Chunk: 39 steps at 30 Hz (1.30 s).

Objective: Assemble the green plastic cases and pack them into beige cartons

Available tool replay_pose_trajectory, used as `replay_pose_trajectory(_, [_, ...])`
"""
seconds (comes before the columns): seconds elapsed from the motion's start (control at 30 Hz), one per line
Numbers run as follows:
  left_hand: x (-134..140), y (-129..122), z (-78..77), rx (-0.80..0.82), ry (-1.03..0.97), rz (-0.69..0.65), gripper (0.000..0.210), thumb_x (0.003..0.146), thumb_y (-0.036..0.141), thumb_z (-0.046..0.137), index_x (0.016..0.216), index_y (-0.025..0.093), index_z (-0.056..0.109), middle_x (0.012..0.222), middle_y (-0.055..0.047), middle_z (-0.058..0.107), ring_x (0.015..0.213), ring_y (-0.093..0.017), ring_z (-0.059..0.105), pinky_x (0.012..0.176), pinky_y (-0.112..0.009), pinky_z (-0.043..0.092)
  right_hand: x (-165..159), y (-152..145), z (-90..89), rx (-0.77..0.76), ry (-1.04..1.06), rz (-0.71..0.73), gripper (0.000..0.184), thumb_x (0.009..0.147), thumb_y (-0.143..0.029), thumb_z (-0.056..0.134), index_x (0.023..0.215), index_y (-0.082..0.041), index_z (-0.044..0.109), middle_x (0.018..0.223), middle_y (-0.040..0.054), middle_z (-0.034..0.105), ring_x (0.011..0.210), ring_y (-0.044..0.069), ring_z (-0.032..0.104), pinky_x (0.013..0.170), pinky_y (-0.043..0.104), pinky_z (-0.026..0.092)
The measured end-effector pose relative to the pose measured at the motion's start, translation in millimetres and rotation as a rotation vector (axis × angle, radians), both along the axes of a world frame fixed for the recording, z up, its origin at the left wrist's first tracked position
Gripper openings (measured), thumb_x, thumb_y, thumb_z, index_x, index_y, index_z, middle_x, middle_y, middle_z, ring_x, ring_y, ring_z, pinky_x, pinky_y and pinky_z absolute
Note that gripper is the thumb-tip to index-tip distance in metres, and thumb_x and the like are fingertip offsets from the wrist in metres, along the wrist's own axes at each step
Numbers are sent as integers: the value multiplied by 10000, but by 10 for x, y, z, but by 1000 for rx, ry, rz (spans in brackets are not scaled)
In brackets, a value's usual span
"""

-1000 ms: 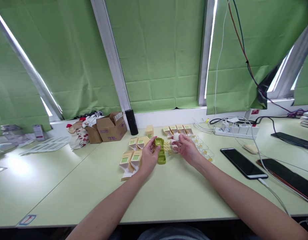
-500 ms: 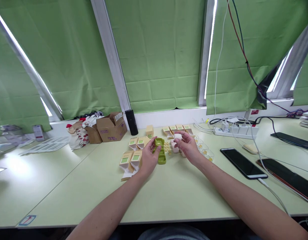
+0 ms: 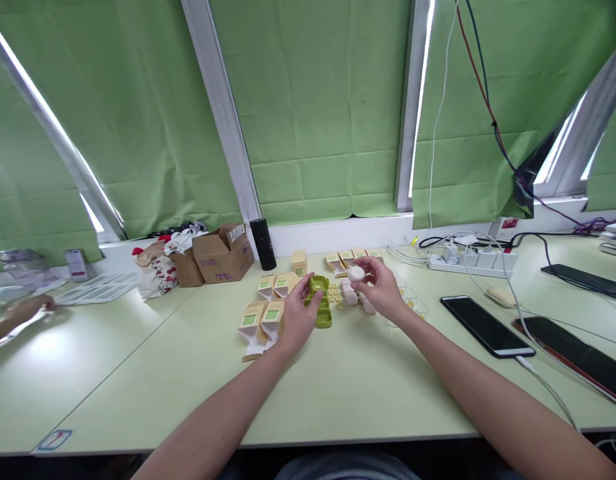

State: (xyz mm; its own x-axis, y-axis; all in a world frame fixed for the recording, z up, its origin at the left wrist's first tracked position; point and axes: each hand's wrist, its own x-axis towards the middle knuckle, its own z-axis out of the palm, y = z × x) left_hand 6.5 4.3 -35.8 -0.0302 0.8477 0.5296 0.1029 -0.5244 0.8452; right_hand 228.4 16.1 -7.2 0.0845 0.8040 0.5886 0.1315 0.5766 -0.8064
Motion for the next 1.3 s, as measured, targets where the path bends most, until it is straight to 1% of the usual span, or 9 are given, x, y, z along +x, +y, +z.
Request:
replay_pose_trajectory(0.07, [0,-5,4,-3,-2,-11,604,931,414,778,1461,175,616,1402,-156,717,1329,-272,687,1179,-447,540,20,-3,-24,55,-213,-71,394,724,-143,718,1107,-229,679,1115,63,718,900,221,642,740,359,523])
replay_pose_trajectory(0.17, [-4,-8,6,-5,-11,-19,606,926,406,786,1460,172,619,1402,-152,718,1313,-273,695,1187,-456,533,36,-33,-65,105,-538,-95,357,746,-44,645,1054,-223,675,1094,58,704,955,236,649,773,351,500])
replay_pose_trajectory(0.3, [-7,-11,-1,-3,-25,-21,596,914,403,809,1444,188,646,1392,-137,728,1313,-286,694,1185,-458,531,32,-90,-75,3,-899,-106,402,757,31,620,1071,-205,710,1169,84,703,996,240,675,760,319,463])
replay_pose_trajectory(0.4, [-8,-14,-5,-8,-28,-19,587,911,405,814,1439,200,658,1379,-129,735,1311,-293,693,1180,-468,533,15,-132,-39,-37,-1147,-147,390,760,19,660,1066,-205,751,1062,79,744,1006,276,681,779,338,439])
replay_pose_trajectory(0.47, [-8,-15,-6,-10,-19,-14,582,916,405,807,1441,205,657,1374,-128,736,1301,-293,697,1176,-481,536,1,-155,-13,-17,-1240,-172,380,769,-8,684,1084,-206,761,1046,82,769,1048,302,675,818,356,433])
replay_pose_trajectory(0.57, [-6,-13,-5,-7,-12,-6,586,912,402,809,1440,201,656,1377,-135,733,1292,-296,702,1170,-487,540,-15,-175,7,-17,-1288,-192,385,781,-35,699,1126,-198,755,1077,94,791,1070,309,672,838,363,434])
replay_pose_trajectory(0.7, [-5,-7,-11,5,-13,1,575,905,392,817,1424,195,668,1358,-138,743,1272,-294,713,1152,-473,552,-13,-172,4,-59,-1315,-188,281,786,-81,730,1036,-200,778,1060,111,799,1100,318,665,864,371,444])
replay_pose_trajectory(0.93, [-7,2,-26,9,-7,-1,573,919,398,802,1436,198,660,1369,-135,738,1280,-281,708,1170,-466,539,10,-148,-17,-58,-1322,-197,270,791,-57,704,998,-207,791,1037,108,809,1105,317,658,872,376,447])
replay_pose_trajectory(1.3, [1,-12,-7,0,-7,-3,570,907,395,806,1426,210,658,1366,-132,735,1285,-288,701,1164,-480,544,40,-108,-74,-52,-1323,-214,333,810,-117,727,1130,-205,753,1161,110,769,1099,314,640,865,388,447])
